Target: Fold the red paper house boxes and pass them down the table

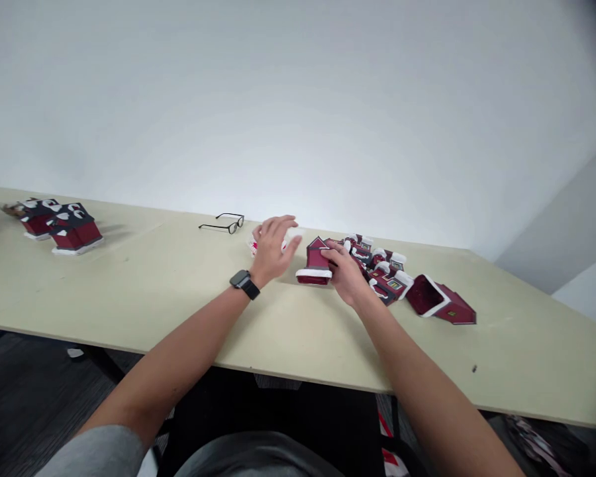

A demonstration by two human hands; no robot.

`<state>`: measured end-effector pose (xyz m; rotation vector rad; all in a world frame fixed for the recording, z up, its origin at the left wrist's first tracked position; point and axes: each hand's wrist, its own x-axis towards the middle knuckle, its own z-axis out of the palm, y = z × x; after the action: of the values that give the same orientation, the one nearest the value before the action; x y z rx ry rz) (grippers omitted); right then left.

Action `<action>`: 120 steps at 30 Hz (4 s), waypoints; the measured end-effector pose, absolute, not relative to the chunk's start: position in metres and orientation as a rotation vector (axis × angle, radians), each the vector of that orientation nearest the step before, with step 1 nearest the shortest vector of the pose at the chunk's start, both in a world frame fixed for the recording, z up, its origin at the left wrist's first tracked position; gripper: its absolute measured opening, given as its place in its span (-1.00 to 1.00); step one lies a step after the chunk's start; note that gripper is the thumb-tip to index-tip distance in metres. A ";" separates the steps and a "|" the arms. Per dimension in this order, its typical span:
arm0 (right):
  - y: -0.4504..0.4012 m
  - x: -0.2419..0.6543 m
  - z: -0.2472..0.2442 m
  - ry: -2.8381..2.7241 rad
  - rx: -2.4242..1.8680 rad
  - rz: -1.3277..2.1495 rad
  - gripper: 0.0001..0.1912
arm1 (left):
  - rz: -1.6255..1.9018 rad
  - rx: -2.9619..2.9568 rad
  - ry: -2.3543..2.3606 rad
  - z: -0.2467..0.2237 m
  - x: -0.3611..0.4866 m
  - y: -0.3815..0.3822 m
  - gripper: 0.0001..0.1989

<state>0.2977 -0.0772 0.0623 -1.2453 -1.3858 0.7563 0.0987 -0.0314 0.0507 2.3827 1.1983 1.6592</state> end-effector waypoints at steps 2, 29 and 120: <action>-0.078 0.293 0.058 -1.344 -1.260 0.798 -0.17 | 1.551 2.337 1.370 0.048 0.083 -0.011 -0.62; -0.094 0.278 0.056 -1.387 -1.403 1.027 0.25 | 1.411 2.037 1.425 0.043 0.063 0.024 -0.82; -0.102 0.290 0.079 -1.044 -0.758 1.527 -0.45 | 1.797 2.069 0.504 0.064 0.104 -0.043 -0.87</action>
<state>0.2904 -0.1023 0.0793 -0.7579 -1.0436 1.5273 0.1044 -0.0433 0.0644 2.0695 0.5039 1.7972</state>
